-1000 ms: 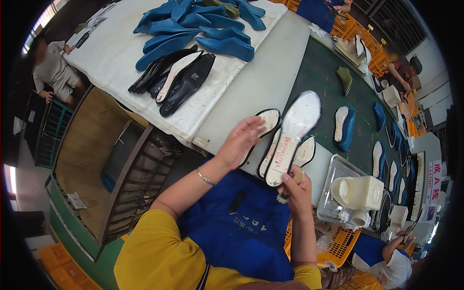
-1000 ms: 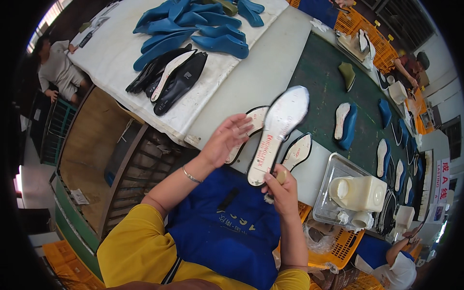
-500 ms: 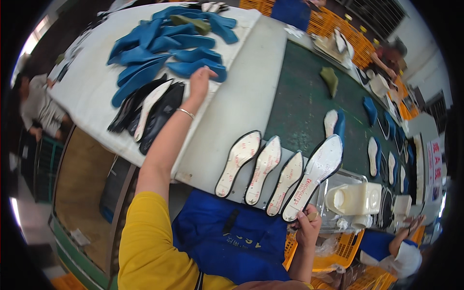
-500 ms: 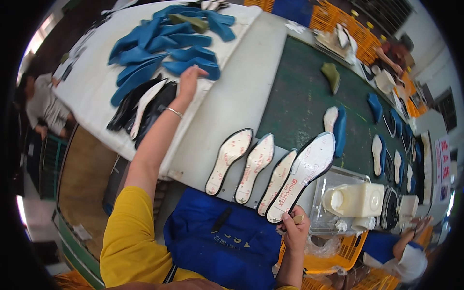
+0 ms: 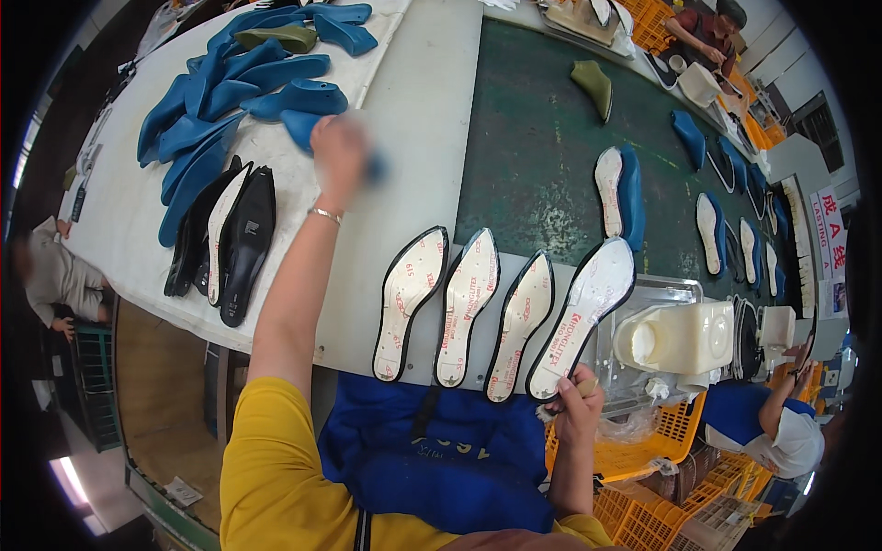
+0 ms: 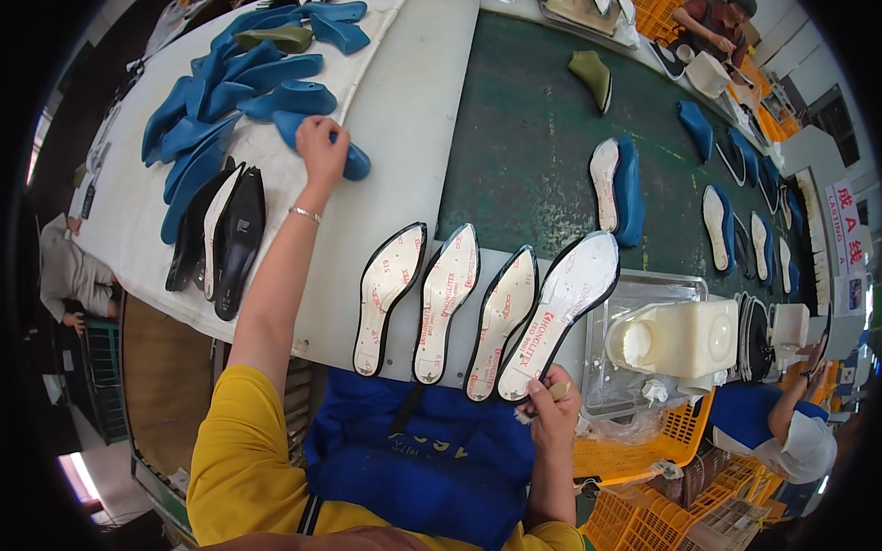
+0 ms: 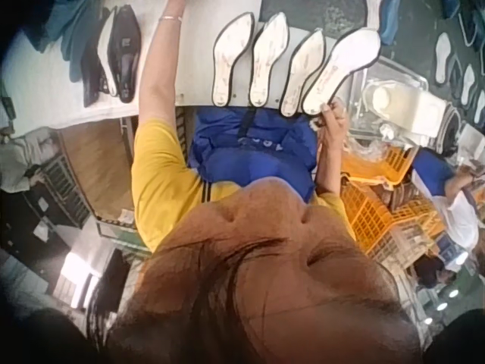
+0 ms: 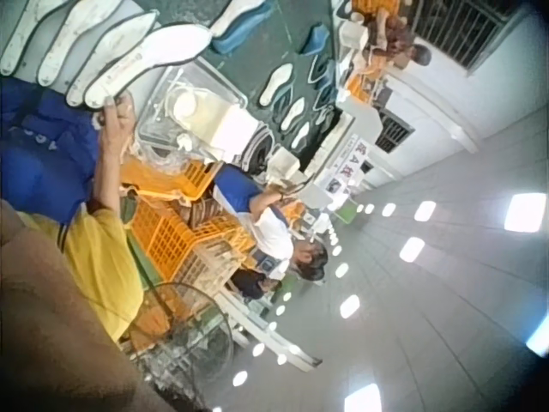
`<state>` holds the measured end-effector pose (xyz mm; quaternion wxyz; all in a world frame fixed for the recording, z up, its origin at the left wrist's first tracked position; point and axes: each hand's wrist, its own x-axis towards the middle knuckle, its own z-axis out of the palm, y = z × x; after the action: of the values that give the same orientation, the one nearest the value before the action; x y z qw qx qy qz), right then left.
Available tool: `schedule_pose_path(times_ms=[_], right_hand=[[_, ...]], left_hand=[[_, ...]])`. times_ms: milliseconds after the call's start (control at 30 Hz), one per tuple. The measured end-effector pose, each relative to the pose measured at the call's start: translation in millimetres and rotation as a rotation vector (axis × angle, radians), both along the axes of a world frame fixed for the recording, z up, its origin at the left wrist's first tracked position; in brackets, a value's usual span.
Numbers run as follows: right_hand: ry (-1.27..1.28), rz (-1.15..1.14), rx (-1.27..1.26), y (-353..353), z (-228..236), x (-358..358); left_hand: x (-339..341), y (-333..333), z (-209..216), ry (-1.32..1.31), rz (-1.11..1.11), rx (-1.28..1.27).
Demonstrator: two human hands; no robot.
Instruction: Applying glue to the inner soles of shoes using a brush in a manufacturing setting.
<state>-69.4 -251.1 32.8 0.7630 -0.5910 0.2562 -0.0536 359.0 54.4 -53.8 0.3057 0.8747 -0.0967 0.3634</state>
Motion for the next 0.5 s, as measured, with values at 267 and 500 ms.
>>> schedule_pose_path(times_ms=[267,500], right_hand=[[-0.022,-0.002,-0.022,-11,4,-16],[-0.044,-0.111,-0.056,-15,13,-36]], left_hand=[[-62,-88,10,0.222,-0.515,-0.189],[-24,-128,15,0.412,-0.695,-0.167]])
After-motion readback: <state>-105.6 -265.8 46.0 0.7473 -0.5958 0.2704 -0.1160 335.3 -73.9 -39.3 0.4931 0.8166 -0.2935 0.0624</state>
